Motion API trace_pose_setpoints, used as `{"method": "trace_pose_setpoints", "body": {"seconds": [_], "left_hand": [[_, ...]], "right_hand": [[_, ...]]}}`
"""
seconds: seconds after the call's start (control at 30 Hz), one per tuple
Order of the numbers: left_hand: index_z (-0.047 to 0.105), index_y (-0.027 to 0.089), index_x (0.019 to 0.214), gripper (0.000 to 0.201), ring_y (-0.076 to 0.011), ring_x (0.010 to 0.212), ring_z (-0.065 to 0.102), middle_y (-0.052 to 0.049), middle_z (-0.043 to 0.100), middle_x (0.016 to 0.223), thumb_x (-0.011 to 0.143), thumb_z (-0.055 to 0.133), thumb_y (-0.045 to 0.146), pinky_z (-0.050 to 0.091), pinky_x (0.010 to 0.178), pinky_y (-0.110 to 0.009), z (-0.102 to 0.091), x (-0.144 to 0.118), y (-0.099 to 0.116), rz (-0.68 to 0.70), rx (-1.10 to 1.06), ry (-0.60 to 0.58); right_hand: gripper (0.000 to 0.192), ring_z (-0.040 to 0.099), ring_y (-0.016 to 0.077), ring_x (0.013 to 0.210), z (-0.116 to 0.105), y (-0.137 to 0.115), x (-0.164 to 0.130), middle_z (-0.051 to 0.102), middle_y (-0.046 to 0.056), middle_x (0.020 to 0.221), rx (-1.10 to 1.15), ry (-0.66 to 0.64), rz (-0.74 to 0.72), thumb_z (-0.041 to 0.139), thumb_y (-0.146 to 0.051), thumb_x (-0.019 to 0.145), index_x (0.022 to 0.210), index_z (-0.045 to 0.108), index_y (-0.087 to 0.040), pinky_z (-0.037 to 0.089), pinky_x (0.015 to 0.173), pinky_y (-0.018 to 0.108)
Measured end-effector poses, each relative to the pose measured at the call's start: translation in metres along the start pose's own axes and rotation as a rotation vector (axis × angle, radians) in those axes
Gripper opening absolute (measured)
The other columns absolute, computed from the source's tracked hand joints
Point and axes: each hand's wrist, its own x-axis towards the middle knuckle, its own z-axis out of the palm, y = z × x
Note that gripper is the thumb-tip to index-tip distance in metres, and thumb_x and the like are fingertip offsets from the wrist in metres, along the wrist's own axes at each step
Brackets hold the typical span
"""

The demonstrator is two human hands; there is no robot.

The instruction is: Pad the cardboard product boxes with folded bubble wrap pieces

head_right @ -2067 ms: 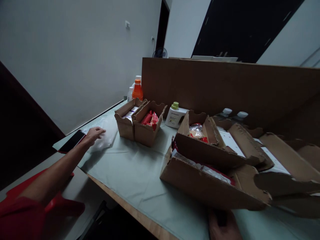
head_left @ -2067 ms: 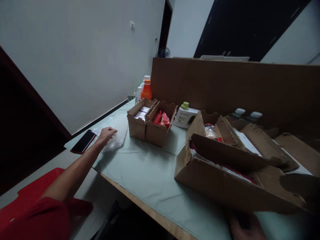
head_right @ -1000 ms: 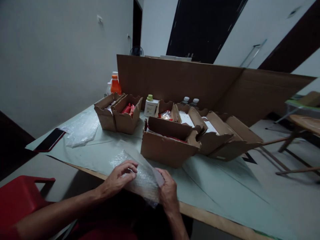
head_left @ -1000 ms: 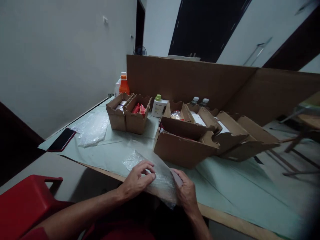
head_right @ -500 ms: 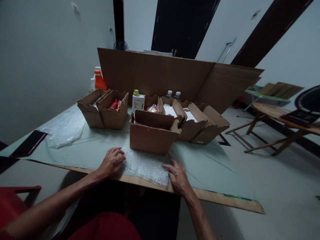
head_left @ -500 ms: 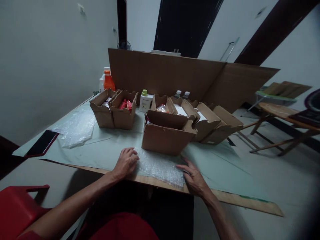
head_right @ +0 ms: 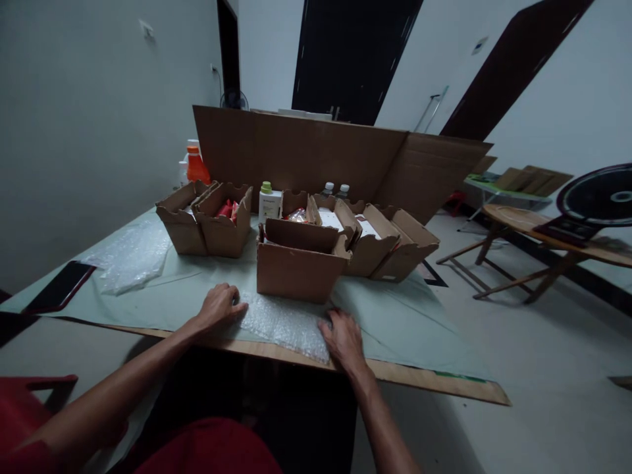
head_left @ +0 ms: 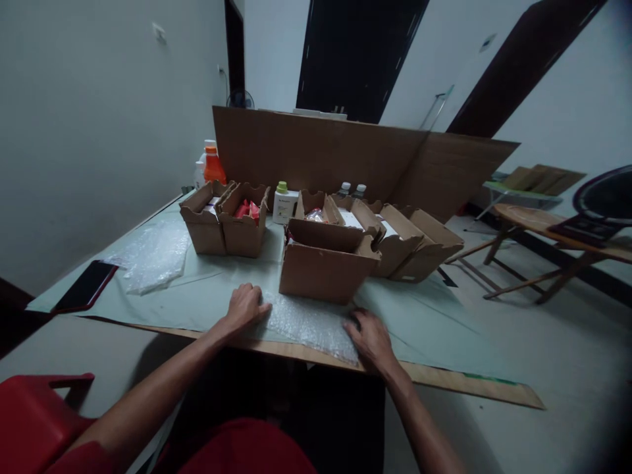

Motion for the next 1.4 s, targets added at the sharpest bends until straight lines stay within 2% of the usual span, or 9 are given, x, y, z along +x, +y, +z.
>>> {"method": "trace_pose_setpoints", "body": {"seconds": [0.33,0.43,0.57,0.73,0.83,0.97,1.17,1.27,1.4], "left_hand": [[0.065,0.021,0.076,0.007,-0.0228,0.085,0.064,-0.007,0.07,0.084,0.081,0.062,0.02,0.044,0.075,-0.031,0.008,-0.017,0.016,-0.004,-0.038,0.003],[0.065,0.022,0.085,0.004,-0.0228,0.082,0.063,-0.005,0.069,0.081,0.082,0.065,0.024,0.044,0.072,-0.031,0.0,-0.023,0.01,0.012,-0.036,0.033],[0.062,0.021,0.113,0.026,-0.0272,0.102,0.06,-0.01,0.067,0.105,0.087,0.062,0.027,0.044,0.088,-0.038,-0.01,-0.028,0.014,0.102,-0.026,0.127],[0.066,0.022,0.099,0.018,-0.0249,0.101,0.056,-0.008,0.065,0.103,0.091,0.052,0.014,0.045,0.089,-0.037,0.009,-0.019,0.042,0.302,-0.042,0.101],[0.067,0.02,0.09,0.018,-0.0261,0.094,0.056,-0.01,0.065,0.096,0.09,0.052,0.011,0.046,0.083,-0.038,0.027,-0.014,0.046,0.363,-0.023,0.059],[0.066,0.018,0.094,0.015,-0.0272,0.096,0.055,-0.011,0.065,0.1,0.093,0.053,0.014,0.045,0.084,-0.04,0.036,-0.016,0.035,0.405,-0.014,0.015],[0.066,0.019,0.105,0.018,-0.0255,0.102,0.056,-0.011,0.064,0.113,0.09,0.056,0.016,0.045,0.088,-0.038,0.029,-0.023,0.023,0.393,-0.082,0.053],[0.064,0.016,0.117,0.029,-0.0287,0.105,0.055,-0.014,0.062,0.116,0.09,0.06,0.026,0.045,0.09,-0.041,0.022,-0.029,0.017,0.27,0.007,0.152],[0.068,0.013,0.1,0.031,-0.0323,0.097,0.056,-0.013,0.064,0.098,0.089,0.062,0.042,0.044,0.085,-0.044,0.012,-0.033,0.018,0.083,0.164,0.039]], "right_hand": [[0.02,0.063,0.0233,0.085,-0.002,-0.015,-0.012,0.07,0.005,0.083,-0.036,0.042,-0.024,0.047,-0.03,0.086,0.079,0.064,-0.022,0.042,0.08,0.036],[0.023,0.063,0.0256,0.091,-0.005,-0.015,-0.013,0.073,0.008,0.093,-0.038,0.112,-0.018,0.046,-0.029,0.087,0.092,0.067,-0.02,0.043,0.084,0.039],[0.032,0.059,0.031,0.113,-0.003,-0.035,-0.009,0.068,0.014,0.122,-0.03,0.171,-0.089,0.044,-0.026,0.091,0.113,0.065,-0.018,0.042,0.094,0.047],[0.042,0.054,0.0293,0.127,0.032,-0.1,0.002,0.06,0.012,0.14,-0.001,0.077,-0.295,0.044,-0.018,0.092,0.13,0.061,-0.02,0.043,0.101,0.047],[0.048,0.056,0.028,0.127,0.053,-0.116,-0.002,0.06,0.012,0.141,0.011,0.007,-0.377,0.049,-0.02,0.091,0.138,0.056,-0.018,0.045,0.103,0.045],[0.051,0.052,0.0303,0.132,0.048,-0.063,-0.029,0.057,0.012,0.145,-0.022,-0.019,-0.375,0.051,-0.032,0.094,0.143,0.052,-0.018,0.038,0.11,0.049],[0.046,0.055,0.028,0.129,-0.006,0.046,-0.068,0.063,0.01,0.138,-0.13,0.088,-0.096,0.033,-0.04,0.102,0.13,0.063,-0.019,0.043,0.103,0.046],[0.043,0.062,0.0254,0.118,-0.019,0.047,-0.059,0.07,0.009,0.125,-0.084,0.135,-0.059,0.034,-0.041,0.102,0.12,0.067,-0.019,0.046,0.096,0.041],[0.037,0.063,0.0277,0.111,-0.007,0.02,-0.028,0.07,0.012,0.121,-0.091,0.096,-0.129,0.042,-0.039,0.098,0.115,0.068,-0.017,0.046,0.094,0.041]]}}
